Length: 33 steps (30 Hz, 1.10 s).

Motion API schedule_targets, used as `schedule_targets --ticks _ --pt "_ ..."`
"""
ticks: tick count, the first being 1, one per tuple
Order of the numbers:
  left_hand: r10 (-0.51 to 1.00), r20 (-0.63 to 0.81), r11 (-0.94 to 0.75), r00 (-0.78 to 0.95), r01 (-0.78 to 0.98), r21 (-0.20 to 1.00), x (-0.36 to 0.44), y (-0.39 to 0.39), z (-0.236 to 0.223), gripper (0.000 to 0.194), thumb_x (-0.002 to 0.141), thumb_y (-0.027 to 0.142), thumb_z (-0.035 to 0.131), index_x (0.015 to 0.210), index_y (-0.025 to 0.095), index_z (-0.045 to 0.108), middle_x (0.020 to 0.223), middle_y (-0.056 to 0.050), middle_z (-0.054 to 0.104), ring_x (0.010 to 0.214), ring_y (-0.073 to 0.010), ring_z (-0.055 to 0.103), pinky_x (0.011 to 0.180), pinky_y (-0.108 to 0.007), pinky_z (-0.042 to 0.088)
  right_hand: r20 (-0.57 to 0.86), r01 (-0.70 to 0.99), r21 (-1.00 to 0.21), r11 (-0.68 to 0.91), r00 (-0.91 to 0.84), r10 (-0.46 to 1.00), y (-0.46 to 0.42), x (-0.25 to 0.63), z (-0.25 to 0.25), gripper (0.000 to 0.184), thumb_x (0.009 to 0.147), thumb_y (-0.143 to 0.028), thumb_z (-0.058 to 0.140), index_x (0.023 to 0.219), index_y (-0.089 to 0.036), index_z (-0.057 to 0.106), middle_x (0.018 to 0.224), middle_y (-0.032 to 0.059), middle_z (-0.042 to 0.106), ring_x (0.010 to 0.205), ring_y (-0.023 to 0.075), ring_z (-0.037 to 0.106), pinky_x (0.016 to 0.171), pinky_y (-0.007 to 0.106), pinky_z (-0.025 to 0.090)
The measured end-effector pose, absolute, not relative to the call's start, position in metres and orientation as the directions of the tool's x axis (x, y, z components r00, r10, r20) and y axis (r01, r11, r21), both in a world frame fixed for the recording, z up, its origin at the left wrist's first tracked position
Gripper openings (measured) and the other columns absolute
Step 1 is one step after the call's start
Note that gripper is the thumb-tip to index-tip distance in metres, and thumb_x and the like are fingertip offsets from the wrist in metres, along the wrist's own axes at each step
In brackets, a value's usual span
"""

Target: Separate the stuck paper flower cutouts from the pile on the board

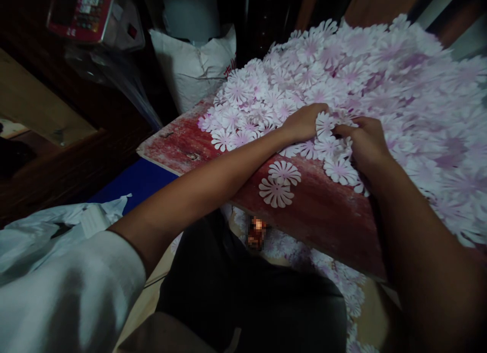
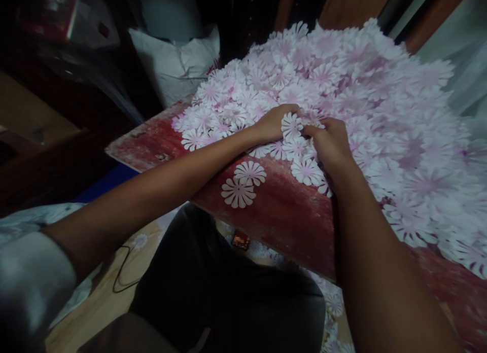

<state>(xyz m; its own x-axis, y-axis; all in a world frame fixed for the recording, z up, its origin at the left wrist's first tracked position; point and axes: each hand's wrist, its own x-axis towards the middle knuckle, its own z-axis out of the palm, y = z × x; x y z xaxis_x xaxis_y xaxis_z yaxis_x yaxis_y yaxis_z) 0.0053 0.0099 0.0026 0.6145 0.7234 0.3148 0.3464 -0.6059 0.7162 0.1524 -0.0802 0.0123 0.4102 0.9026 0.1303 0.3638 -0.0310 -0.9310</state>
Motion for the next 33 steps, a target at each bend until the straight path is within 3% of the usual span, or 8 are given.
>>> schedule_targets --ticks 13,33 --pt "0.713 0.308 -0.626 0.63 0.375 0.683 0.0048 0.0083 0.0043 0.034 0.092 0.033 0.063 0.12 0.017 0.074 0.137 -0.011 0.077 0.131 -0.0292 0.069 0.115 -0.036 0.051 0.131 0.365 -0.931 -0.025 0.396 0.909 -0.08 0.1528 0.012 0.024 0.058 -0.03 0.072 0.079 -0.018 0.069 0.071 0.003 0.064 0.066 0.0185 0.056 0.06 0.033 0.04" --pt "0.713 0.318 -0.615 0.624 0.34 0.712 0.0046 0.0092 0.003 0.028 0.092 0.033 0.063 0.113 0.018 0.073 0.136 -0.011 0.077 0.132 -0.0311 0.069 0.115 -0.039 0.051 0.134 0.354 -0.935 -0.019 0.402 0.906 -0.0808 0.1519 0.0126 0.02 0.061 -0.027 0.075 0.078 -0.016 0.071 0.069 0.0021 0.064 0.062 0.0169 0.056 0.06 0.034 0.04"
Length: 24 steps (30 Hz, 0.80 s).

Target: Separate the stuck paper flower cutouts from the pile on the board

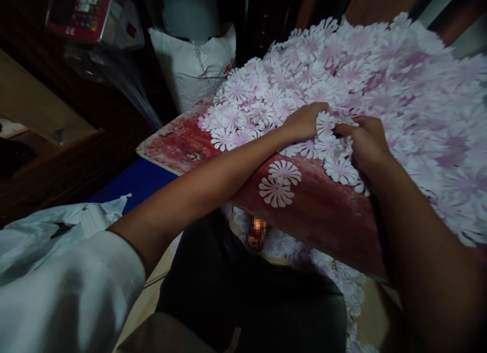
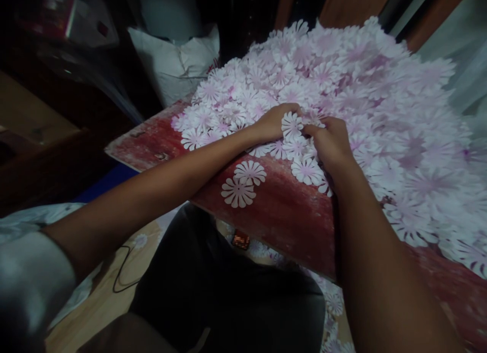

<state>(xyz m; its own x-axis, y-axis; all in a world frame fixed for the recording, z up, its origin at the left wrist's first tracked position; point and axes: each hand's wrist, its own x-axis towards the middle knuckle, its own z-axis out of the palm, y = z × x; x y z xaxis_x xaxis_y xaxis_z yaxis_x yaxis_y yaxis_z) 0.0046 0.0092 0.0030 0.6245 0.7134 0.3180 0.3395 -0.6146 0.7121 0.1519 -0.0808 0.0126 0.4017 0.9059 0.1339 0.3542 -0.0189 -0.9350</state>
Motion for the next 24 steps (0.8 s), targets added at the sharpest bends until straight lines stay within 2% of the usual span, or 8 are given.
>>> schedule_targets --ticks 9,24 --pt "0.709 0.309 -0.62 0.634 0.351 0.702 0.0051 0.0083 0.0048 0.033 0.093 0.034 0.062 0.118 0.016 0.073 0.139 -0.014 0.077 0.132 -0.0313 0.069 0.115 -0.039 0.051 0.14 0.367 -0.93 -0.02 0.404 0.904 -0.0812 0.1497 0.014 0.015 0.061 -0.024 0.073 0.073 -0.017 0.067 0.065 -0.0007 0.06 0.058 0.0148 0.052 0.058 0.032 0.038" --pt "0.7 0.327 -0.635 0.635 0.343 0.692 0.0068 0.0144 0.0003 0.03 0.093 0.035 0.064 0.115 0.018 0.072 0.134 -0.011 0.078 0.13 -0.0306 0.07 0.113 -0.039 0.052 0.121 0.354 -0.934 -0.035 0.408 0.905 -0.0805 0.1517 0.0127 0.019 0.061 -0.026 0.073 0.078 -0.017 0.069 0.069 0.0016 0.064 0.061 0.0164 0.056 0.059 0.033 0.04"
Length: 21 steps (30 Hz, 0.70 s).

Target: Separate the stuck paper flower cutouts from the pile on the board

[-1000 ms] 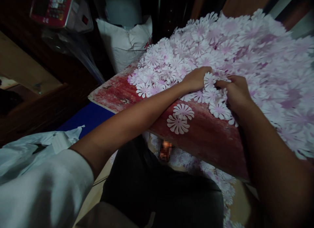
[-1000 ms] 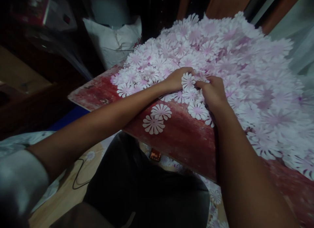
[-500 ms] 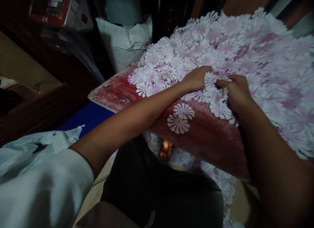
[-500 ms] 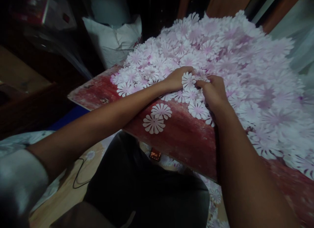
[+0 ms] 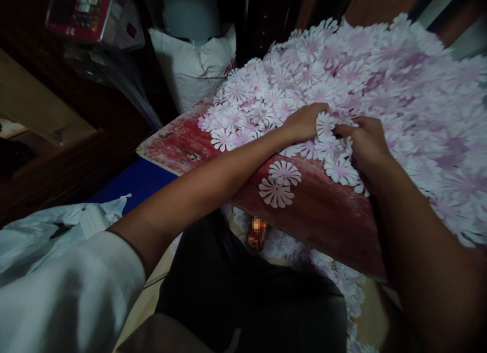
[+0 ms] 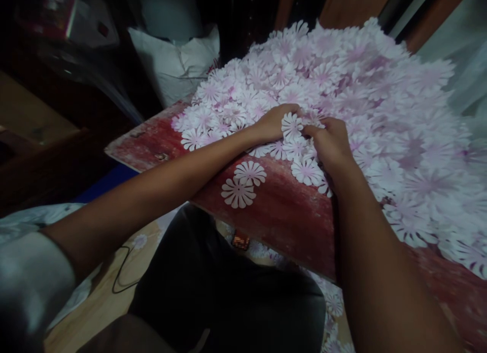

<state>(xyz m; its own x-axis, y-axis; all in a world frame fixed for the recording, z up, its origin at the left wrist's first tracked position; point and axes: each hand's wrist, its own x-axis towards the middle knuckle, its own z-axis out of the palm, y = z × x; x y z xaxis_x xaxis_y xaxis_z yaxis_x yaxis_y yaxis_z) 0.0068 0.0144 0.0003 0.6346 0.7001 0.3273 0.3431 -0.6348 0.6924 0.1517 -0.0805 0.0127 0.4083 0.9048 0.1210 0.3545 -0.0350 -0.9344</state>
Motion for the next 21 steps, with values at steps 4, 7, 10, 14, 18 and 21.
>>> schedule_targets --ticks 4,7,10,14,18,21 --pt "0.695 0.322 -0.641 0.643 0.353 0.681 0.0056 0.0122 0.0015 0.032 0.094 0.036 0.063 0.118 0.017 0.072 0.138 -0.013 0.077 0.13 -0.0312 0.069 0.114 -0.04 0.053 0.128 0.356 -0.934 -0.029 0.41 0.903 -0.0804 0.1517 0.0125 0.022 0.059 -0.028 0.074 0.077 -0.017 0.069 0.067 0.0016 0.063 0.06 0.0171 0.055 0.058 0.033 0.039" --pt "0.699 0.322 -0.64 0.639 0.358 0.68 0.0058 0.0116 0.0018 0.032 0.095 0.038 0.063 0.117 0.017 0.072 0.136 -0.013 0.077 0.129 -0.0311 0.07 0.114 -0.041 0.053 0.128 0.362 -0.932 -0.032 0.409 0.904 -0.081 0.1507 0.0135 0.021 0.058 -0.028 0.073 0.076 -0.017 0.067 0.067 0.0009 0.061 0.061 0.0162 0.054 0.058 0.032 0.038" --pt "0.702 0.325 -0.641 0.633 0.363 0.677 0.0065 0.0127 0.0012 0.028 0.095 0.037 0.064 0.115 0.018 0.072 0.135 -0.012 0.078 0.128 -0.0299 0.071 0.115 -0.04 0.053 0.123 0.371 -0.928 -0.041 0.408 0.905 -0.0817 0.1503 0.0137 0.021 0.058 -0.028 0.072 0.076 -0.018 0.066 0.068 0.0011 0.061 0.063 0.0167 0.054 0.059 0.032 0.039" --pt "0.698 0.331 -0.64 0.635 0.345 0.687 0.0065 0.014 -0.0002 0.026 0.094 0.036 0.065 0.112 0.019 0.071 0.131 -0.01 0.079 0.126 -0.0286 0.072 0.114 -0.04 0.053 0.149 0.372 -0.928 -0.009 0.393 0.907 -0.0811 0.1525 0.0117 0.024 0.058 -0.03 0.073 0.078 -0.018 0.066 0.07 0.002 0.063 0.065 0.0172 0.055 0.061 0.033 0.04" --pt "0.696 0.34 -0.646 0.633 0.345 0.681 0.0065 0.0144 -0.0016 0.026 0.095 0.037 0.063 0.112 0.019 0.071 0.13 -0.01 0.078 0.126 -0.0294 0.071 0.115 -0.04 0.053 0.158 0.374 -0.927 0.004 0.382 0.911 -0.0807 0.1538 0.0112 0.024 0.058 -0.032 0.073 0.076 -0.017 0.065 0.07 0.0016 0.061 0.064 0.0157 0.054 0.061 0.033 0.038" --pt "0.7 0.334 -0.644 0.632 0.357 0.676 0.0075 0.0152 -0.002 0.027 0.095 0.035 0.062 0.114 0.019 0.071 0.131 -0.011 0.078 0.127 -0.0298 0.071 0.115 -0.041 0.053 0.158 0.37 -0.929 0.006 0.383 0.91 -0.081 0.1532 0.0118 0.026 0.056 -0.033 0.073 0.075 -0.017 0.066 0.069 0.0016 0.061 0.063 0.016 0.054 0.061 0.033 0.039"
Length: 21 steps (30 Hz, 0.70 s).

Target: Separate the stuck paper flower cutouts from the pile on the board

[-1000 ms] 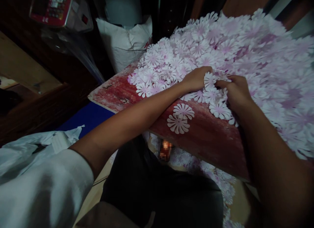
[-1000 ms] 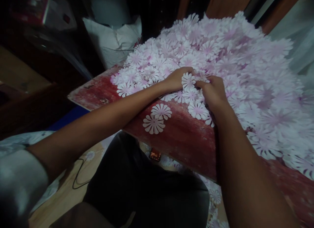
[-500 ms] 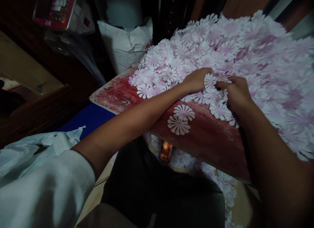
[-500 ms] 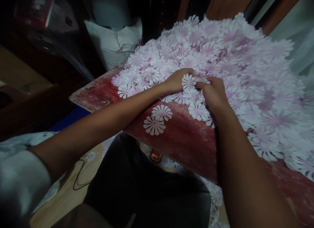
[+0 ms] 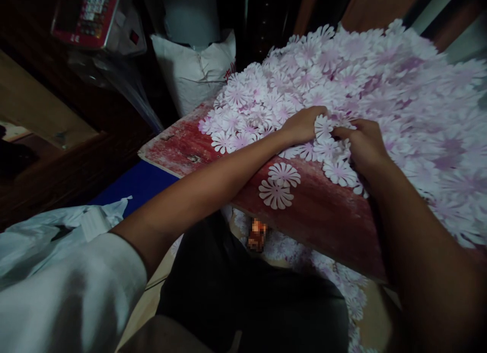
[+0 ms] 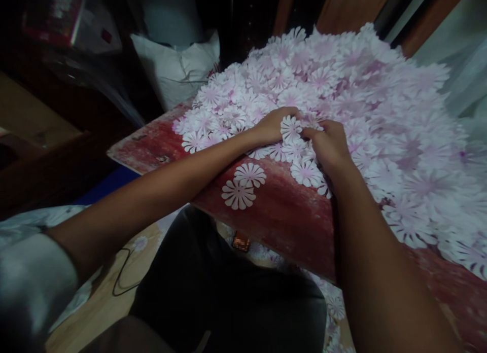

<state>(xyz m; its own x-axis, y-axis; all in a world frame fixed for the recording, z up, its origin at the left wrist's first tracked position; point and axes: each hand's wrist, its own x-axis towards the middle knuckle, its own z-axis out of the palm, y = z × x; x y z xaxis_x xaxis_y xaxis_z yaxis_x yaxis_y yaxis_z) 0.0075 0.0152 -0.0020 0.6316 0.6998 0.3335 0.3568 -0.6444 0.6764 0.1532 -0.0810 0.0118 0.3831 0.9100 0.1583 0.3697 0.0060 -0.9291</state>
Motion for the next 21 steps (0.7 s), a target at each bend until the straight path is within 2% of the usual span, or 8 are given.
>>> schedule_targets --ticks 11,21 --pt "0.708 0.329 -0.634 0.624 0.358 0.685 0.006 0.0128 -0.0001 0.026 0.094 0.035 0.062 0.113 0.02 0.072 0.132 -0.009 0.079 0.128 -0.0286 0.07 0.116 -0.04 0.054 0.146 0.399 -0.917 -0.016 0.372 0.917 -0.0802 0.1567 0.0093 0.025 0.06 -0.035 0.073 0.078 -0.019 0.066 0.072 0.0031 0.063 0.067 0.0188 0.056 0.062 0.034 0.041" --pt "0.699 0.334 -0.643 0.633 0.35 0.681 0.0052 0.0114 0.0006 0.029 0.093 0.034 0.063 0.115 0.019 0.073 0.132 -0.01 0.079 0.127 -0.0285 0.071 0.115 -0.038 0.053 0.152 0.388 -0.922 -0.004 0.371 0.916 -0.0792 0.1567 0.0098 0.023 0.061 -0.032 0.075 0.077 -0.018 0.066 0.072 0.0016 0.063 0.066 0.0171 0.055 0.062 0.033 0.041"
